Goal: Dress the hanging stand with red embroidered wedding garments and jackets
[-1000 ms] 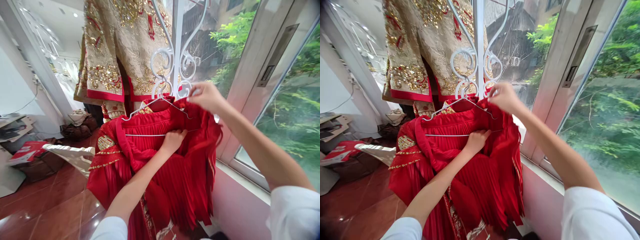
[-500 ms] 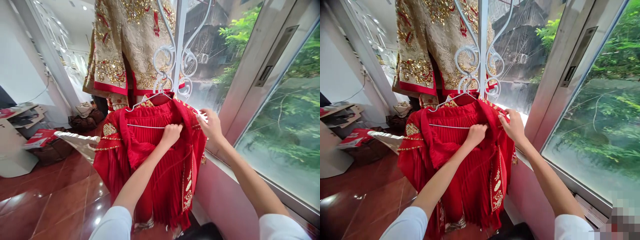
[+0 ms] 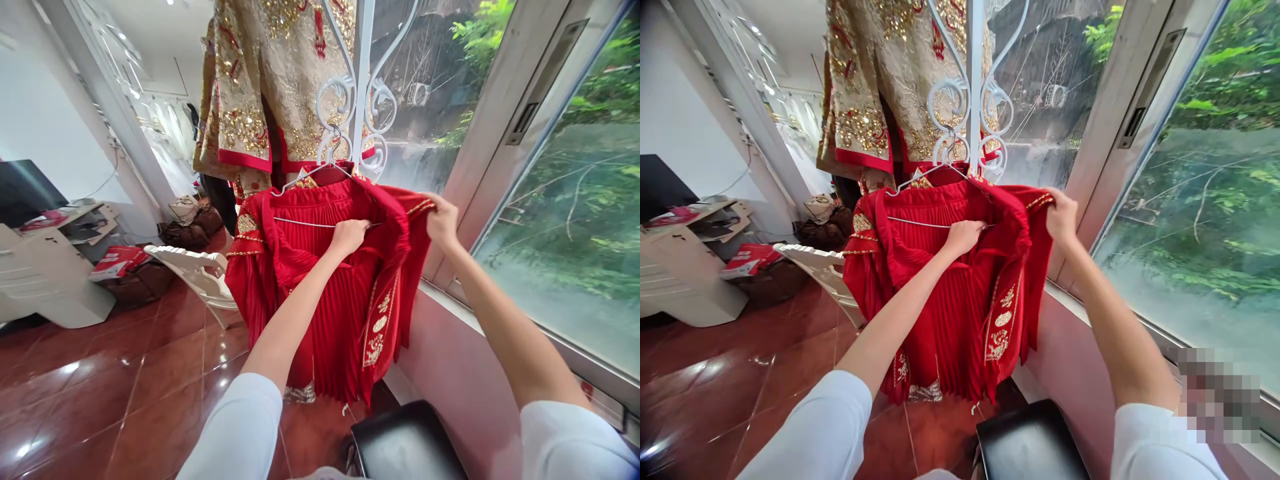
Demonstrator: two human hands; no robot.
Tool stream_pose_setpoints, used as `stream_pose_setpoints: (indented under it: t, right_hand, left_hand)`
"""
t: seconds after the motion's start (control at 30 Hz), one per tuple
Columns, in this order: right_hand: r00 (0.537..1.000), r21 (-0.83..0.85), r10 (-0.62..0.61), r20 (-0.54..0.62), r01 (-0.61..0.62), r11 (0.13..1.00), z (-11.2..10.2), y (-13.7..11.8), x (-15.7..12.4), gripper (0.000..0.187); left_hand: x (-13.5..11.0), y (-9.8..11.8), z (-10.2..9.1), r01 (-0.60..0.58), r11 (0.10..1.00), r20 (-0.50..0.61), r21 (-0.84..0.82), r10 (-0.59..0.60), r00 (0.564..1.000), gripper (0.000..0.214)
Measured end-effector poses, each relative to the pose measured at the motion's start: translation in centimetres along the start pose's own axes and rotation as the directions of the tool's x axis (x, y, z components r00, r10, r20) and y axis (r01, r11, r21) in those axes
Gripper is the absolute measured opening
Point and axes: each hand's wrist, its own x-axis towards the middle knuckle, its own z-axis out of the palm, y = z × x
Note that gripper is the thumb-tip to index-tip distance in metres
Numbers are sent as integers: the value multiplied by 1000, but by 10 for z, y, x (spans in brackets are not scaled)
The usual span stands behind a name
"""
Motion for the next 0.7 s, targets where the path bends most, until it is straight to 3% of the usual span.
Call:
stream_pose_setpoints:
  t: [0.1, 0.17, 0.23, 0.3, 0.37, 0.4, 0.43, 0.5, 0.57, 0.63, 0.7]
  right_hand:
    - [999, -208, -51, 17, 53, 977, -36, -30, 21, 49]
    - [987, -350, -68, 144, 116, 929, -50, -53, 16, 48]
    - [956, -463, -5, 294, 147, 874, -52, -69, -5, 48]
    - [882, -517, 99, 460, 175, 838, -44, -75, -33, 48]
    - [773, -494, 162, 614, 215, 843, -36, -76, -55, 44]
    - [739, -476, 173, 652, 221, 851, -33, -77, -60, 40]
    - [733, -467, 175, 657, 215, 858, -30, -78, -61, 32]
    - [803, -488, 173, 571, 162, 858, -25, -83, -49, 20]
    - [898, -474, 125, 422, 101, 875, -15, -94, -28, 21]
    - [945, -355, -23, 326, 146, 923, 6, -108, -7, 22]
    - [933, -176, -214, 289, 272, 946, 38, -125, 8, 26]
  left_hand:
    - [-2, -2, -3, -12, 999, 6, -31, 12, 1000, 34]
    - [-1, -1, -4, -12, 999, 4, -39, 12, 1000, 34]
    - [0, 3, -6, -14, 999, 3, -40, 14, 1000, 32]
    - [-4, 9, -11, -26, 999, -2, -37, 26, 1000, 29]
    - [-15, 13, -20, -42, 999, -36, -30, 41, 999, 26]
    - [-25, 13, -27, -35, 999, -89, -23, 33, 996, 28]
    - [-36, 10, -34, -1, 1000, -168, -12, -1, 986, 31]
    - [-64, -1, -50, 175, 985, -368, 8, -160, 916, 39]
    - [-91, -19, -64, 433, 901, -519, -9, -374, 768, 47]
    - [-112, -39, -71, 626, 779, -524, -37, -549, 652, 54]
    - [-122, -55, -73, 716, 696, -433, -48, -661, 614, 54]
